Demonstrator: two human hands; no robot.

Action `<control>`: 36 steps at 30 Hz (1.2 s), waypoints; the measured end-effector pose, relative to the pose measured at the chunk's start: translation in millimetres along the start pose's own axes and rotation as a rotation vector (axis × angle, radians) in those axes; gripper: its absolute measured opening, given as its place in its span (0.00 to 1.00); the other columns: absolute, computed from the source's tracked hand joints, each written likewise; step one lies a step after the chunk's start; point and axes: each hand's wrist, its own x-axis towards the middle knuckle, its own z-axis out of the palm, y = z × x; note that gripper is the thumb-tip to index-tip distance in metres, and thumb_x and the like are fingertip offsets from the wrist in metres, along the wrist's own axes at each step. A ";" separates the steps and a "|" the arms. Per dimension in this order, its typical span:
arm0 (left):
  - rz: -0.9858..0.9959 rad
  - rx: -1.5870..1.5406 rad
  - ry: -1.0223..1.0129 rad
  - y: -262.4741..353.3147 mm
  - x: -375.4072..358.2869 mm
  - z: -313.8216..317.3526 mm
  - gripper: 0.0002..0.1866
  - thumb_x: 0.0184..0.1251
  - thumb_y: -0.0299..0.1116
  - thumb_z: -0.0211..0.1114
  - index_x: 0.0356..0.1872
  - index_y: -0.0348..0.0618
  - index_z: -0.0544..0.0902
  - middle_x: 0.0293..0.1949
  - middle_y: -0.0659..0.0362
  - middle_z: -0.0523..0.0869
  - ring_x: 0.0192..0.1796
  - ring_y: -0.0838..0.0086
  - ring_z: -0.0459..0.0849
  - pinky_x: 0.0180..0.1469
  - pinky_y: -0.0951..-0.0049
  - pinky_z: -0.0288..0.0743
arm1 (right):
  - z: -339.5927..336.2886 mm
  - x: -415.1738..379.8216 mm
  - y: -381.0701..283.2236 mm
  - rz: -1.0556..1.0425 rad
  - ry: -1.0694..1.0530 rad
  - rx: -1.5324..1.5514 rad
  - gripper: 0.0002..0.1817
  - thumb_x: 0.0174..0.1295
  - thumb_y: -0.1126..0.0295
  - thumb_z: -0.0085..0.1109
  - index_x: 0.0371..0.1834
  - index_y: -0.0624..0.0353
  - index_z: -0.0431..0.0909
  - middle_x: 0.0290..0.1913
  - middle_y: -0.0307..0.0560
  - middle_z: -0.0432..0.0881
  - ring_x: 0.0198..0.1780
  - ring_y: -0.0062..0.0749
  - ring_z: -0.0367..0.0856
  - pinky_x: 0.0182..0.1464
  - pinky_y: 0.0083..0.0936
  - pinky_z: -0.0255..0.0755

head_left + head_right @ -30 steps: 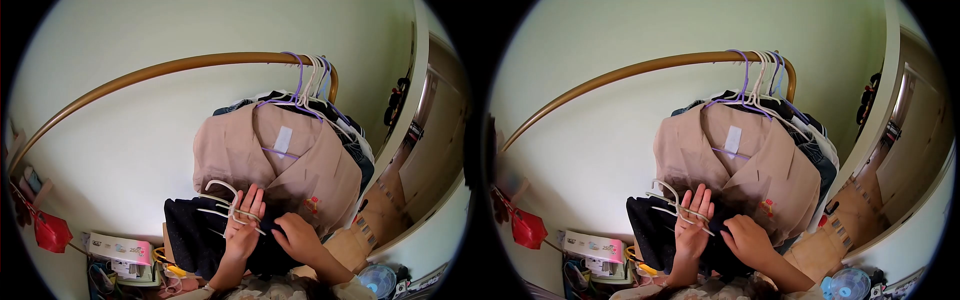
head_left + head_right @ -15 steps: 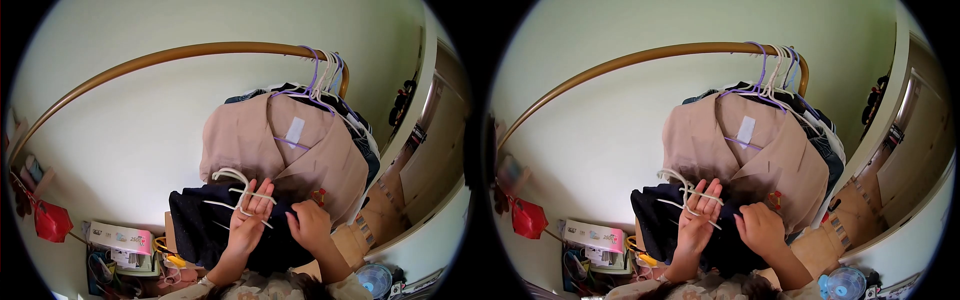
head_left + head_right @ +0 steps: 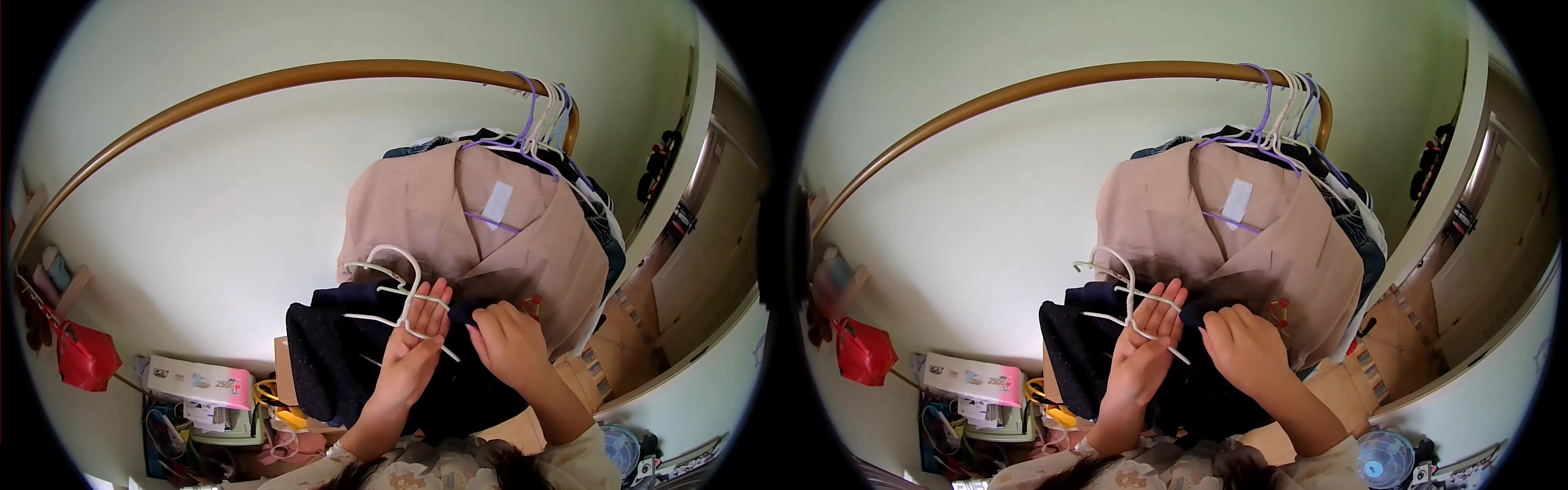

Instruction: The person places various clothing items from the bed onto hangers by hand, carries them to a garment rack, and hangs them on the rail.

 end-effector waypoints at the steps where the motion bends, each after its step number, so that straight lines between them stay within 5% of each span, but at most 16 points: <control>1: -0.003 -0.004 0.003 1.3 -0.8 -0.9 0.40 0.58 0.11 0.45 0.74 0.39 0.43 0.75 0.50 0.45 0.77 0.63 0.43 0.74 0.66 0.40 | 1.3 0.0 -0.6 -0.008 -0.011 -0.002 0.11 0.49 0.73 0.63 0.35 0.60 0.74 0.28 0.45 0.74 0.32 0.40 0.76 0.30 0.32 0.71; 12: -0.091 0.109 0.061 15.8 -14.8 -18.8 0.39 0.61 0.19 0.51 0.72 0.36 0.44 0.74 0.45 0.49 0.77 0.56 0.44 0.74 0.63 0.40 | 21.3 -0.6 -18.5 -0.196 -0.101 -0.152 0.11 0.46 0.71 0.55 0.34 0.59 0.73 0.27 0.40 0.70 0.32 0.30 0.74 0.30 0.23 0.72; 18: -0.096 0.114 0.026 21.0 -27.7 -24.5 0.41 0.60 0.18 0.52 0.74 0.39 0.42 0.75 0.46 0.47 0.77 0.58 0.44 0.75 0.62 0.39 | 34.4 -1.8 -15.0 -0.001 -0.125 -0.086 0.07 0.51 0.71 0.58 0.33 0.58 0.73 0.27 0.44 0.73 0.33 0.38 0.76 0.33 0.30 0.72; 25: -0.090 -0.032 -0.071 47.3 -39.2 -23.2 0.40 0.61 0.19 0.52 0.74 0.41 0.45 0.74 0.43 0.47 0.76 0.55 0.46 0.75 0.62 0.42 | -23.0 37.4 -17.2 0.168 0.116 -0.175 0.08 0.58 0.68 0.58 0.40 0.52 0.74 0.28 0.42 0.75 0.34 0.38 0.77 0.34 0.34 0.72; 36: -0.110 -0.063 -0.049 48.6 -40.3 -38.1 0.37 0.61 0.22 0.54 0.72 0.37 0.50 0.72 0.39 0.52 0.74 0.53 0.53 0.73 0.64 0.52 | -94.2 102.6 54.1 0.093 0.438 -0.195 0.15 0.60 0.75 0.55 0.50 0.51 0.79 0.36 0.49 0.82 0.37 0.44 0.80 0.39 0.32 0.73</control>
